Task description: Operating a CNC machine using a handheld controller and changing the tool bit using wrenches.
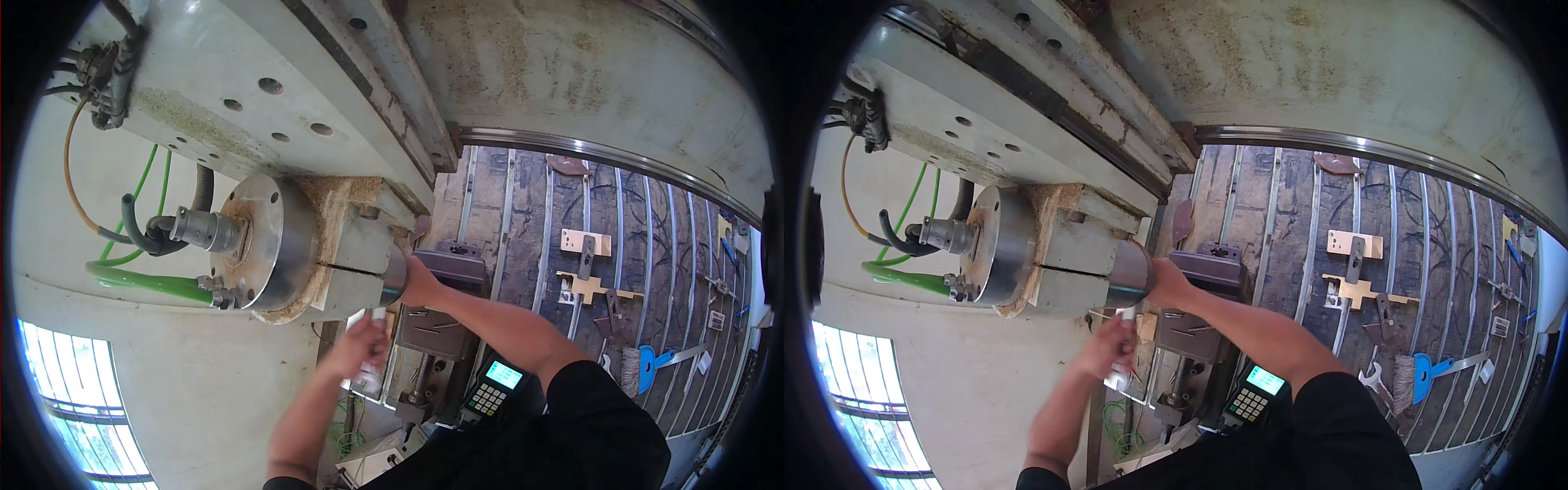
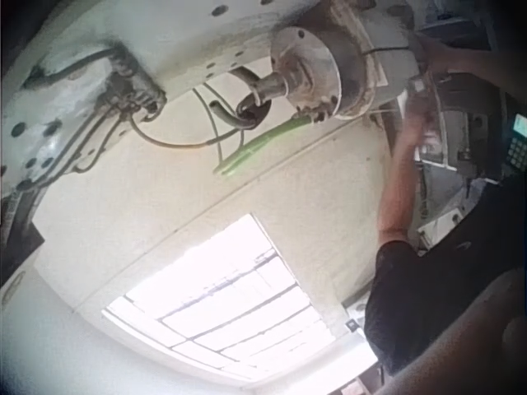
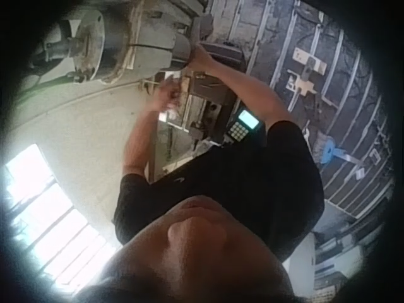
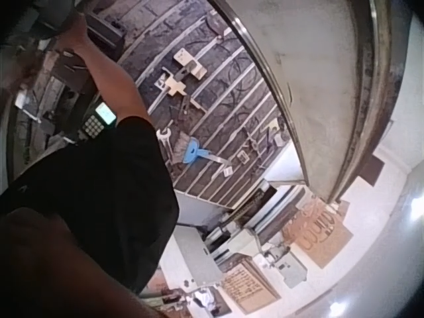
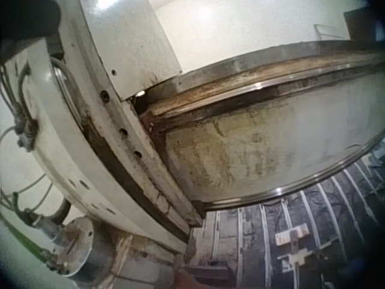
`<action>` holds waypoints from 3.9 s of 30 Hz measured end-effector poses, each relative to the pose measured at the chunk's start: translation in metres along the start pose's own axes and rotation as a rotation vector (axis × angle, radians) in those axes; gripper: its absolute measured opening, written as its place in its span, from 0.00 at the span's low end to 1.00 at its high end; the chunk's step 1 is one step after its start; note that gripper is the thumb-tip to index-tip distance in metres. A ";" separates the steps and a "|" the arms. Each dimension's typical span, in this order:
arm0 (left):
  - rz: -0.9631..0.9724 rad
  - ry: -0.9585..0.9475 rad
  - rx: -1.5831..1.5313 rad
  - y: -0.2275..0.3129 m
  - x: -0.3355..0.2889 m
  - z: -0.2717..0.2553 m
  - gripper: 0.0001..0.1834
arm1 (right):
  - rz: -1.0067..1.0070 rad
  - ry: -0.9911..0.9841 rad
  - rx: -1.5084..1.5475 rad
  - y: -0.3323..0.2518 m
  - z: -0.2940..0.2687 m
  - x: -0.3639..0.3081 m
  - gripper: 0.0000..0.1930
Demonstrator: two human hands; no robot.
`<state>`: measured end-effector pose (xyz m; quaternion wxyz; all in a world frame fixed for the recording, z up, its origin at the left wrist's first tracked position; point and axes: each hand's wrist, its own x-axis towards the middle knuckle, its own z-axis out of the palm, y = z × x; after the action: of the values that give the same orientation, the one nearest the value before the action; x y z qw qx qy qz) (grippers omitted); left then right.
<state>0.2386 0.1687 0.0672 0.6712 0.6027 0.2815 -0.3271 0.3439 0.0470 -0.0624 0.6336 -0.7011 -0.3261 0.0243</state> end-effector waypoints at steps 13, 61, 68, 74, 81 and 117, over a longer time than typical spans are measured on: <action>0.169 0.018 -0.422 -0.015 0.003 0.068 0.06 | 0.120 0.136 0.080 -0.003 -0.008 -0.009 0.30; 0.074 -0.459 0.484 0.031 0.035 -0.056 0.11 | -0.134 -0.447 -0.220 0.033 -0.054 -0.017 0.16; 0.059 -0.577 0.475 0.028 0.050 -0.058 0.13 | -0.081 -0.239 -0.369 0.073 -0.040 -0.021 0.19; 0.131 -0.231 -0.370 -0.032 0.041 0.032 0.07 | 0.178 -0.157 -0.214 0.019 -0.033 -0.009 0.19; 0.477 0.263 -0.847 -0.027 0.081 0.145 0.27 | 0.222 -0.137 -0.241 0.032 -0.025 -0.010 0.17; 0.183 -0.167 -0.514 -0.041 0.061 0.061 0.06 | 0.111 -0.088 -0.278 0.059 -0.018 0.009 0.15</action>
<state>0.2440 0.0998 0.0010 0.8497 0.4065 0.2434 -0.2314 0.3837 0.0363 -0.1085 0.5132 -0.7973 -0.3145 0.0449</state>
